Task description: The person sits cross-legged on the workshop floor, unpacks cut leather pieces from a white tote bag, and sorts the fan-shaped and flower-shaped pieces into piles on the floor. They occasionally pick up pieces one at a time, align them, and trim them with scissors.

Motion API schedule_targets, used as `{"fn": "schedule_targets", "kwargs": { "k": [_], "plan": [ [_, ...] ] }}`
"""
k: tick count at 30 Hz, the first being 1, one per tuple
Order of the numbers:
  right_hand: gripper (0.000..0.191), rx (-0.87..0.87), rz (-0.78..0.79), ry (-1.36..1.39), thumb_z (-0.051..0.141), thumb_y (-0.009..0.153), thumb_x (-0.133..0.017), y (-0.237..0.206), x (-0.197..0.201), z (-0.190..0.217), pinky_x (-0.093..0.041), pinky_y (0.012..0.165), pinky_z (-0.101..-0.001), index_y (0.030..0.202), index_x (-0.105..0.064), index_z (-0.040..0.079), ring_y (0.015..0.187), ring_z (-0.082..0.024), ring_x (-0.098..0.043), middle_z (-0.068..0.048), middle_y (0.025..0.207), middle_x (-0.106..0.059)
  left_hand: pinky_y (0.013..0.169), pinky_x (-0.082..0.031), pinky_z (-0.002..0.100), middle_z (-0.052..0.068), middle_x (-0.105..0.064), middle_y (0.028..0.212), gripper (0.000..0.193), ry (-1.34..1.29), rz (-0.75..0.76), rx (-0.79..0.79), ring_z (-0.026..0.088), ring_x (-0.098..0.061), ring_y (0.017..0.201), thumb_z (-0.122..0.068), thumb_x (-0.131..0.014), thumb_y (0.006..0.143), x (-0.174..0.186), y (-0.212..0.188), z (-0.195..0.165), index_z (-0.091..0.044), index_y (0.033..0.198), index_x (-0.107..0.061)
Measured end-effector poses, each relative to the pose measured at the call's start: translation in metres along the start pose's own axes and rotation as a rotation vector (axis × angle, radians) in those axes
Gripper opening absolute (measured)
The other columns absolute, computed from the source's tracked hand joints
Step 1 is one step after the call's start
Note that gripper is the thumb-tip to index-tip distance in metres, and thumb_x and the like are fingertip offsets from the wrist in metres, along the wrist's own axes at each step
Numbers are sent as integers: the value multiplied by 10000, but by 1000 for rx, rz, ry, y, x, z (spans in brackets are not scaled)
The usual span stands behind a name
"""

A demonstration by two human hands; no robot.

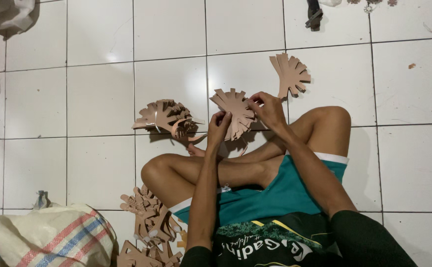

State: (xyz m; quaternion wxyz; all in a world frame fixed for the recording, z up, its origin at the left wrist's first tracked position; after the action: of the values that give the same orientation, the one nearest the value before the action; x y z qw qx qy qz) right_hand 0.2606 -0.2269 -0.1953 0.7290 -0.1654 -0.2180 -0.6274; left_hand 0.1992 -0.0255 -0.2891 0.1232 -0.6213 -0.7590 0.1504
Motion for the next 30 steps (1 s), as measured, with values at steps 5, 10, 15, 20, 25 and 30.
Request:
{"fn": "schedule_targets", "kwargs": {
  "k": [5, 10, 15, 20, 25, 30],
  "plan": [
    [341, -249, 145, 577, 149, 973, -715, 5, 7, -26, -603, 802, -254, 1272, -679, -13, 882, -132, -717, -80, 993, -731, 937, -527, 367, 134, -712, 1144, 496, 121, -156, -178, 223, -655, 1060, -414, -683, 963, 20, -11, -21, -10, 1248, -659],
    [358, -320, 178, 797, 139, 983, -698, -6, 7, -28, -611, 876, -256, 1293, -660, -36, 940, -135, -726, -98, 1088, -715, 1003, -521, 417, 181, -726, 1187, 416, 245, -145, -539, 261, -666, 1157, -381, -643, 1021, 18, -36, -62, -32, 1239, -702],
    [316, -213, 144, 746, 149, 999, -692, -11, 3, -19, -616, 869, -267, 1240, -659, -52, 952, -156, -742, -150, 1106, -741, 490, -331, 292, 38, -569, 688, 391, 64, 89, -229, 120, -418, 545, -356, -641, 1038, -6, -19, -49, -14, 1191, -753],
    [232, -173, 50, 858, 150, 1033, -669, -3, 23, -25, -609, 828, -258, 1186, -676, -24, 911, -146, -720, -126, 1030, -725, 405, -305, 229, -61, -573, 618, 356, -8, -14, -182, 29, -422, 457, -347, -631, 996, 5, -19, -56, -31, 1132, -721],
    [125, -297, -44, 1348, 121, 993, -623, -5, 47, -48, -618, 844, -323, 1096, -661, 60, 924, -114, -690, -21, 978, -684, 448, -263, 204, -58, -542, 640, 327, -69, -43, -202, 8, -392, 517, -312, -653, 1013, 16, -23, -61, -11, 1116, -729],
    [181, -173, 132, 975, 112, 1058, -618, -7, 32, -23, -616, 839, -279, 1165, -707, -5, 913, -134, -699, -75, 1045, -718, 499, -367, 197, -36, -698, 745, 251, -191, -9, -199, 16, -530, 587, -251, -673, 998, 8, -25, -57, -15, 1083, -689]
  ]
}}
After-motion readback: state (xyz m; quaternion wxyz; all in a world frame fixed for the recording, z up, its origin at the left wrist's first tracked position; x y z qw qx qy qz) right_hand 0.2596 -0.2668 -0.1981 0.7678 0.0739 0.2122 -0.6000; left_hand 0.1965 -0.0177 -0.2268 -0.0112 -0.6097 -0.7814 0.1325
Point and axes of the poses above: each hand's wrist, its own y-axis towards the middle knuckle, its own x-axis out of the back of the hand, z = x × y, the point moved 10 cm from there along y, towards the middle knuckle
